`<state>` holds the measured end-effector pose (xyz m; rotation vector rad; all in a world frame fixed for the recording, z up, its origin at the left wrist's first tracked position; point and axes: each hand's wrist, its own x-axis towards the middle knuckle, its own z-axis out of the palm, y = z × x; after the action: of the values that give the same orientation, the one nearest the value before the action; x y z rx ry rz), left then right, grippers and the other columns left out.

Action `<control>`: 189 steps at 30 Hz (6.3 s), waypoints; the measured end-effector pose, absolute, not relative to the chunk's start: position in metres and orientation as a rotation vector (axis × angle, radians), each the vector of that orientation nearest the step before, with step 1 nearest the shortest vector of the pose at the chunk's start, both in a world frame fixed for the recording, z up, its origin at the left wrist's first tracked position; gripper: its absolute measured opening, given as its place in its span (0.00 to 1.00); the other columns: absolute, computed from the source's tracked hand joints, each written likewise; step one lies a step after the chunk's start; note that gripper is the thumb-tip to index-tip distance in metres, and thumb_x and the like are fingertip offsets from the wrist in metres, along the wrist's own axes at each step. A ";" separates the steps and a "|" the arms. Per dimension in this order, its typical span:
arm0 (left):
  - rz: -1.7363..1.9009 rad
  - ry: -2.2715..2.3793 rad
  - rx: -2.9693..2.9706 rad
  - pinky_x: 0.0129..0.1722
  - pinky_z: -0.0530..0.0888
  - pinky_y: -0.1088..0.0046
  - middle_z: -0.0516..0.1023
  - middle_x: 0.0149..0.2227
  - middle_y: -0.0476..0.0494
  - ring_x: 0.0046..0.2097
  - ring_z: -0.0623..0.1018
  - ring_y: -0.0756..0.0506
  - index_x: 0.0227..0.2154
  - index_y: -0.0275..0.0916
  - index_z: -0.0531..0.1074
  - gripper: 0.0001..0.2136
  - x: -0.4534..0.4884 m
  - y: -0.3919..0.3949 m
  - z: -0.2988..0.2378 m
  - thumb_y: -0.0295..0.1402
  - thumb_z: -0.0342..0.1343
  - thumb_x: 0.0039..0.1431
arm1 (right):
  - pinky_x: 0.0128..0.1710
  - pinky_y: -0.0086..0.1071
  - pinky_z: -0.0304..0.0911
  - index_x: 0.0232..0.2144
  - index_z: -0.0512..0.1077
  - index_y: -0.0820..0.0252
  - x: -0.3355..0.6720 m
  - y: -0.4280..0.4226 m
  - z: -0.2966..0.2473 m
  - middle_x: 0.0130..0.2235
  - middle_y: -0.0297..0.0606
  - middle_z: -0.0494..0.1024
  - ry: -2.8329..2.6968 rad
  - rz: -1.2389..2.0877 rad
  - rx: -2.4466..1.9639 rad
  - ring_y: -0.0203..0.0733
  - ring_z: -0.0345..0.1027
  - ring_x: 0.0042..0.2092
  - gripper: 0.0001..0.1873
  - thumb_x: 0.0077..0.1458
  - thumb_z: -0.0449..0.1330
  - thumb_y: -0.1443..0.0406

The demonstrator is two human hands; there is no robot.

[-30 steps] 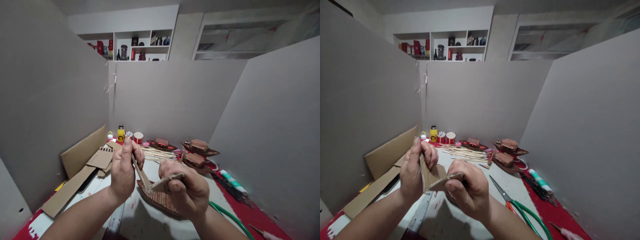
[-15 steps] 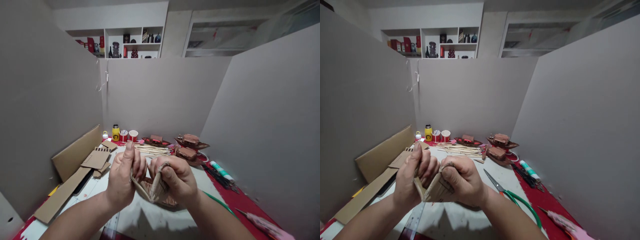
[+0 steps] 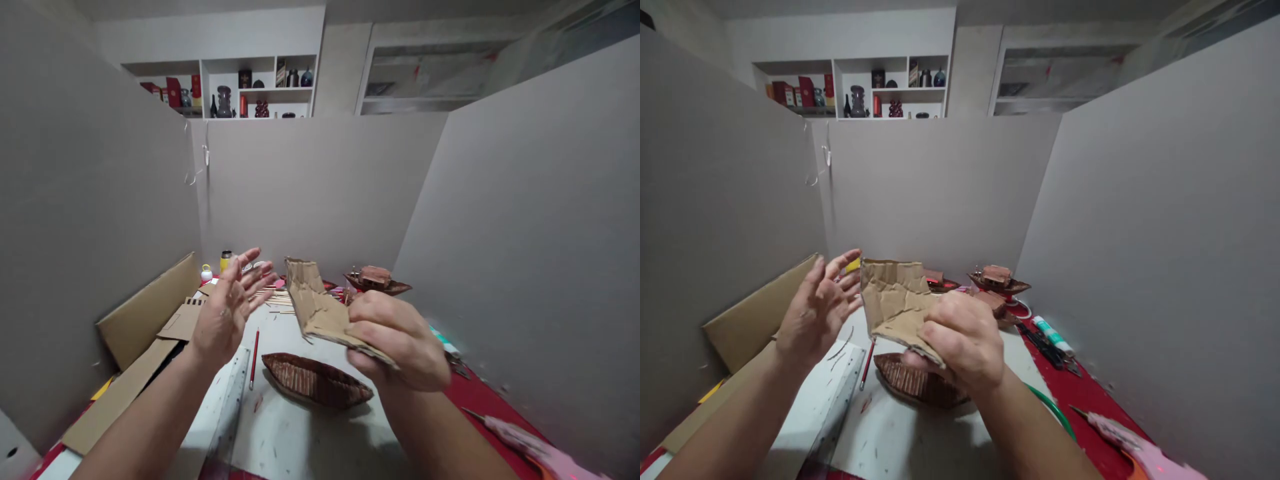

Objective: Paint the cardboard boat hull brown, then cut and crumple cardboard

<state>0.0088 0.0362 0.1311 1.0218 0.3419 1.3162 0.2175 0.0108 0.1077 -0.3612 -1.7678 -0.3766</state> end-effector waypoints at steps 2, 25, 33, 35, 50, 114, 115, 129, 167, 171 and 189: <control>1.130 0.352 0.970 0.35 0.75 0.72 0.77 0.27 0.51 0.28 0.75 0.49 0.42 0.43 0.77 0.18 0.012 0.036 0.127 0.50 0.63 0.56 | 0.26 0.33 0.59 0.33 0.74 0.53 0.212 0.017 0.109 0.24 0.33 0.75 -1.818 -0.668 -0.316 0.37 0.66 0.24 0.05 0.58 0.66 0.60; 1.161 0.565 1.476 0.40 0.78 0.72 0.85 0.39 0.43 0.38 0.82 0.46 0.42 0.40 0.81 0.13 -0.003 0.068 0.111 0.39 0.67 0.55 | 0.44 0.42 0.74 0.44 0.80 0.59 0.252 0.054 0.135 0.39 0.42 0.83 -1.541 0.835 -0.794 0.46 0.78 0.43 0.25 0.46 0.73 0.52; 1.206 0.603 1.626 0.41 0.79 0.74 0.85 0.35 0.47 0.39 0.82 0.45 0.38 0.41 0.82 0.09 -0.009 0.062 0.112 0.36 0.68 0.54 | 0.36 0.35 0.76 0.33 0.83 0.58 0.243 0.044 0.136 0.29 0.35 0.83 -1.472 0.953 -0.710 0.41 0.79 0.34 0.19 0.41 0.75 0.53; 1.259 0.608 1.541 0.39 0.79 0.76 0.85 0.34 0.47 0.38 0.82 0.47 0.36 0.40 0.82 0.09 -0.010 0.061 0.116 0.36 0.70 0.52 | 0.33 0.34 0.75 0.32 0.83 0.58 0.240 0.043 0.138 0.27 0.35 0.83 -1.424 0.956 -0.695 0.41 0.78 0.31 0.18 0.40 0.76 0.54; 1.258 0.436 1.163 0.59 0.74 0.60 0.81 0.53 0.38 0.58 0.77 0.37 0.54 0.37 0.74 0.26 0.028 0.046 0.105 0.38 0.68 0.53 | 0.37 0.36 0.74 0.34 0.80 0.59 0.179 0.013 0.108 0.33 0.36 0.84 -1.350 0.720 -0.696 0.43 0.77 0.36 0.17 0.48 0.71 0.53; 1.431 0.484 1.062 0.58 0.73 0.54 0.82 0.52 0.37 0.54 0.80 0.36 0.54 0.40 0.75 0.25 0.012 0.058 0.104 0.38 0.68 0.51 | 0.32 0.33 0.58 0.35 0.60 0.53 0.232 -0.058 0.026 0.31 0.32 0.69 -1.940 0.294 -1.560 0.41 0.59 0.31 0.10 0.56 0.55 0.55; 1.426 0.490 1.073 0.58 0.73 0.54 0.82 0.51 0.37 0.54 0.80 0.36 0.53 0.40 0.75 0.25 0.013 0.058 0.103 0.39 0.68 0.51 | 0.32 0.33 0.58 0.35 0.61 0.53 0.230 -0.057 0.026 0.31 0.32 0.69 -1.936 0.283 -1.557 0.41 0.59 0.31 0.10 0.56 0.55 0.55; 1.292 0.597 1.369 0.54 0.76 0.58 0.83 0.50 0.37 0.52 0.81 0.35 0.52 0.38 0.77 0.26 0.018 0.038 0.096 0.45 0.68 0.52 | 0.29 0.31 0.57 0.35 0.62 0.55 0.235 -0.058 0.012 0.27 0.29 0.67 -1.804 0.468 -1.423 0.38 0.57 0.28 0.17 0.57 0.54 0.48; 1.233 0.596 1.350 0.63 0.68 0.52 0.81 0.52 0.38 0.60 0.74 0.34 0.54 0.36 0.75 0.24 0.035 0.027 0.085 0.36 0.67 0.53 | 0.28 0.31 0.53 0.34 0.61 0.56 0.246 -0.061 0.012 0.27 0.30 0.64 -1.803 0.473 -1.343 0.37 0.53 0.28 0.31 0.58 0.47 0.35; 1.252 0.648 1.456 0.63 0.68 0.53 0.82 0.50 0.39 0.60 0.74 0.34 0.53 0.37 0.76 0.24 0.030 0.028 0.087 0.37 0.67 0.53 | 0.28 0.31 0.53 0.34 0.62 0.56 0.247 -0.060 0.010 0.26 0.29 0.63 -1.801 0.478 -1.344 0.36 0.52 0.27 0.31 0.59 0.47 0.35; 1.238 0.630 1.517 0.59 0.73 0.56 0.81 0.52 0.37 0.57 0.77 0.35 0.56 0.36 0.74 0.26 0.023 0.036 0.090 0.41 0.66 0.56 | 0.33 0.34 0.61 0.36 0.65 0.57 0.248 -0.064 0.029 0.31 0.36 0.71 -1.866 0.380 -1.486 0.42 0.61 0.31 0.31 0.58 0.48 0.36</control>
<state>0.0230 0.0358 0.0898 1.5170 0.6297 1.2379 0.2476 -0.0643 0.0292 -1.4856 -1.8661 0.3801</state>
